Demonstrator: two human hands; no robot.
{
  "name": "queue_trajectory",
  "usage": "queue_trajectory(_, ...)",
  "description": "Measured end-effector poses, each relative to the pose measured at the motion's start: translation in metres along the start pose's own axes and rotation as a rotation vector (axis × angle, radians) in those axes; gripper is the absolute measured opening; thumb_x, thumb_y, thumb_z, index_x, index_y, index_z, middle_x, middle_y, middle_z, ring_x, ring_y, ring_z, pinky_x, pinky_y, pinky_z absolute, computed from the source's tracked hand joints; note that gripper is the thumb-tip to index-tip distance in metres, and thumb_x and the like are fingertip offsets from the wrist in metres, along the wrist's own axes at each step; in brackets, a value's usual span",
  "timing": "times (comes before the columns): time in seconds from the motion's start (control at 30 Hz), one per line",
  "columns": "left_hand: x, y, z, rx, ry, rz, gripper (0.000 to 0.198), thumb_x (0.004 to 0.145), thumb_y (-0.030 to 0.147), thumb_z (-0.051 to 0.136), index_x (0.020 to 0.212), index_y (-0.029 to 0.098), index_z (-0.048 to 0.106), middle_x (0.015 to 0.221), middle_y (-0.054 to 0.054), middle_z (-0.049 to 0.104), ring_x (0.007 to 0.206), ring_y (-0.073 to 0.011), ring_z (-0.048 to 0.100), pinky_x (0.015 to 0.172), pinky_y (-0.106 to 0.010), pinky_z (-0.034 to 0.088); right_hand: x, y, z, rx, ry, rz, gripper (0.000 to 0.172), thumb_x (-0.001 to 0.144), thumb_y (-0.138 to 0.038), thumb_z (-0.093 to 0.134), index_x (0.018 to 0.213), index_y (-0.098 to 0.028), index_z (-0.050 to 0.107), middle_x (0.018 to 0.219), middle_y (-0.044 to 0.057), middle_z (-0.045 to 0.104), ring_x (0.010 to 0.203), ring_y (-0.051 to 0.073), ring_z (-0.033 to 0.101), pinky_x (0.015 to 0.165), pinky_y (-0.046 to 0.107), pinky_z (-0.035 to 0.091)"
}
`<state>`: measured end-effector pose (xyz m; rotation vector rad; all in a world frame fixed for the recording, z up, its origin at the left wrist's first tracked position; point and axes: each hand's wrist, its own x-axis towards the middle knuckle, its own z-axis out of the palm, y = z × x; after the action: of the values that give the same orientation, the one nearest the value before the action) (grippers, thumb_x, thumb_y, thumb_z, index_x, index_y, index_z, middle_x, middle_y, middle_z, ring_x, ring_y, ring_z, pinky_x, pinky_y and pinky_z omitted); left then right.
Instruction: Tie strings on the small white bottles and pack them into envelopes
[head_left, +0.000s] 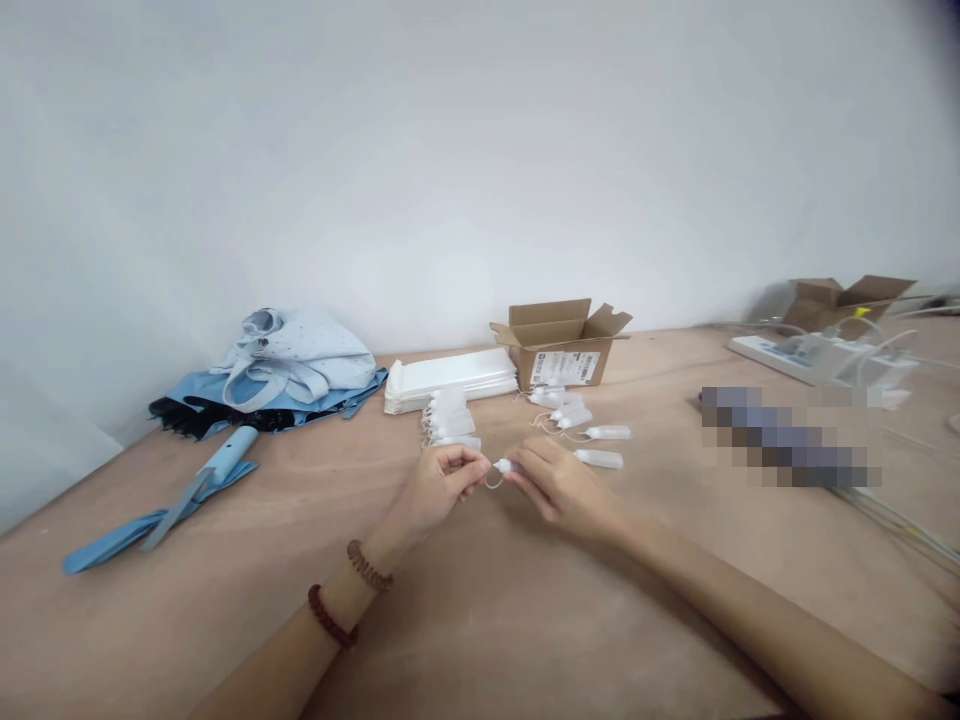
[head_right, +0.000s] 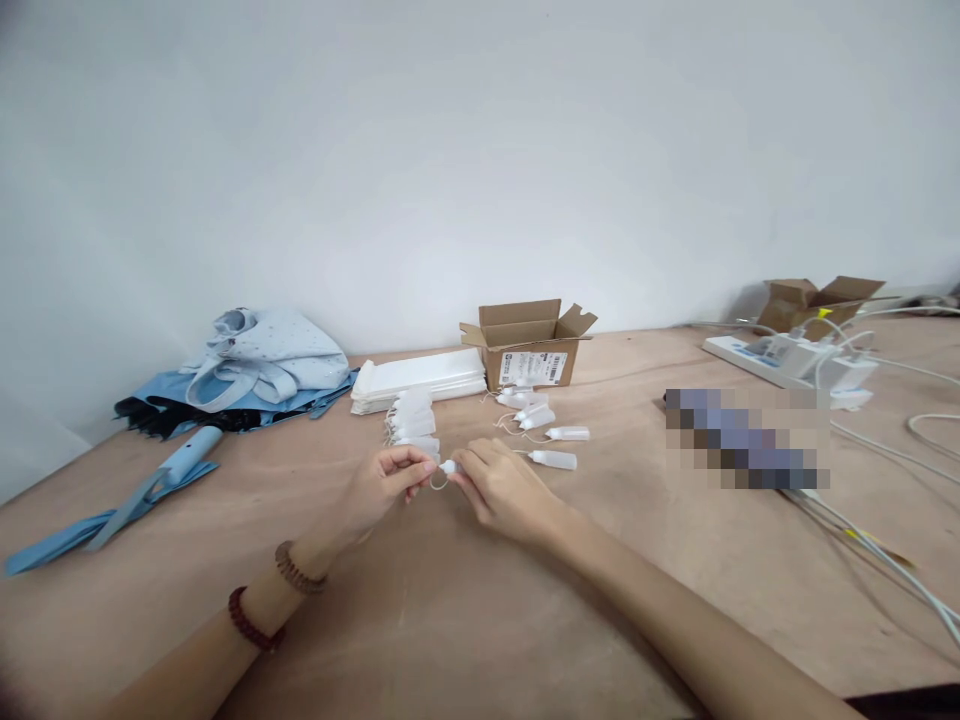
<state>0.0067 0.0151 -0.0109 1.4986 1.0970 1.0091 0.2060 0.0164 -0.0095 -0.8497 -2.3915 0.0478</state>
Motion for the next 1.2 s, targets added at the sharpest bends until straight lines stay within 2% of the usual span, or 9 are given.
queue_trajectory(0.23,0.007,-0.007,-0.007,-0.086,0.0,-0.059,0.025,0.072,0.038,0.067,0.069,0.013,0.067,0.061,-0.001,0.056,0.052,-0.0079,0.044,0.047,-0.02,0.033,0.002,0.006,0.002,-0.027,-0.008,-0.008,0.022,0.095,-0.025,0.037,0.089,-0.016,0.056,0.081,0.009,0.058,0.073,0.019,0.05,0.068,0.031,0.039)
queue_trajectory(0.33,0.006,-0.008,-0.007,-0.093,0.008,-0.083,0.03,0.074,0.042,0.064,0.074,0.013,0.068,0.062,0.0,0.054,0.05,-0.007,0.042,0.044,-0.019,0.03,0.0,0.007,0.001,-0.014,0.006,0.003,0.022,0.095,-0.026,0.037,0.09,-0.016,0.056,0.081,0.008,0.058,0.074,0.019,0.051,0.068,0.032,0.039)
queue_trajectory(0.47,0.003,-0.008,-0.003,-0.07,-0.033,-0.076,0.032,0.077,0.045,0.061,0.078,0.014,0.067,0.061,0.001,0.051,0.048,-0.0058,0.04,0.043,-0.018,0.028,-0.002,0.004,0.0,-0.008,0.014,0.019,0.021,0.095,-0.026,0.038,0.091,-0.017,0.056,0.082,0.009,0.058,0.075,0.02,0.051,0.068,0.032,0.04)
queue_trajectory(0.67,0.002,-0.005,-0.005,0.014,-0.062,-0.06,0.028,0.075,0.042,0.063,0.075,0.014,0.068,0.057,0.003,0.05,0.046,-0.0057,0.038,0.043,-0.019,0.026,-0.001,0.002,-0.002,-0.05,-0.06,0.008,0.022,0.095,-0.027,0.039,0.089,-0.016,0.057,0.083,0.009,0.059,0.077,0.02,0.053,0.069,0.033,0.041)
queue_trajectory(0.77,0.004,-0.001,-0.015,0.013,0.037,-0.059,0.028,0.073,0.042,0.065,0.072,0.014,0.069,0.053,0.003,0.048,0.046,-0.006,0.037,0.044,-0.02,0.025,0.0,0.008,-0.007,-0.095,-0.064,0.017,0.024,0.094,-0.033,0.041,0.097,-0.016,0.056,0.089,0.011,0.059,0.081,0.022,0.054,0.072,0.034,0.042)
queue_trajectory(0.87,0.011,-0.001,-0.029,-0.049,0.255,-0.054,0.029,0.069,0.042,0.067,0.076,0.014,0.07,0.056,0.002,0.054,0.048,-0.0069,0.04,0.046,-0.02,0.028,0.002,0.018,-0.015,-0.152,-0.06,0.082,0.027,0.094,-0.037,0.04,0.1,-0.015,0.055,0.097,0.013,0.06,0.086,0.023,0.056,0.074,0.034,0.043)
queue_trajectory(0.97,0.021,-0.01,-0.04,-0.052,0.455,-0.02,0.032,0.066,0.043,0.069,0.079,0.014,0.072,0.069,-0.003,0.065,0.059,-0.0121,0.053,0.055,-0.023,0.037,0.004,0.028,-0.026,-0.238,-0.118,0.18,0.024,0.094,-0.034,0.041,0.096,-0.016,0.057,0.096,0.012,0.062,0.086,0.023,0.058,0.073,0.032,0.042)
queue_trajectory(1.1,0.031,-0.029,-0.049,0.106,0.534,0.014,0.03,0.068,0.042,0.067,0.079,0.014,0.072,0.078,-0.005,0.071,0.076,-0.0195,0.061,0.069,-0.027,0.043,0.004,0.036,-0.039,-0.373,-0.29,0.295,0.021,0.093,-0.026,0.042,0.083,-0.016,0.058,0.083,0.008,0.064,0.072,0.019,0.059,0.061,0.026,0.035)
queue_trajectory(1.2,0.035,-0.037,-0.052,0.209,0.546,0.046,0.03,0.07,0.042,0.064,0.08,0.013,0.07,0.079,-0.006,0.071,0.077,-0.0205,0.062,0.071,-0.028,0.043,0.003,0.041,-0.044,-0.436,-0.367,0.388,0.022,0.092,-0.025,0.042,0.079,-0.017,0.057,0.072,0.007,0.062,0.061,0.016,0.055,0.053,0.025,0.027)
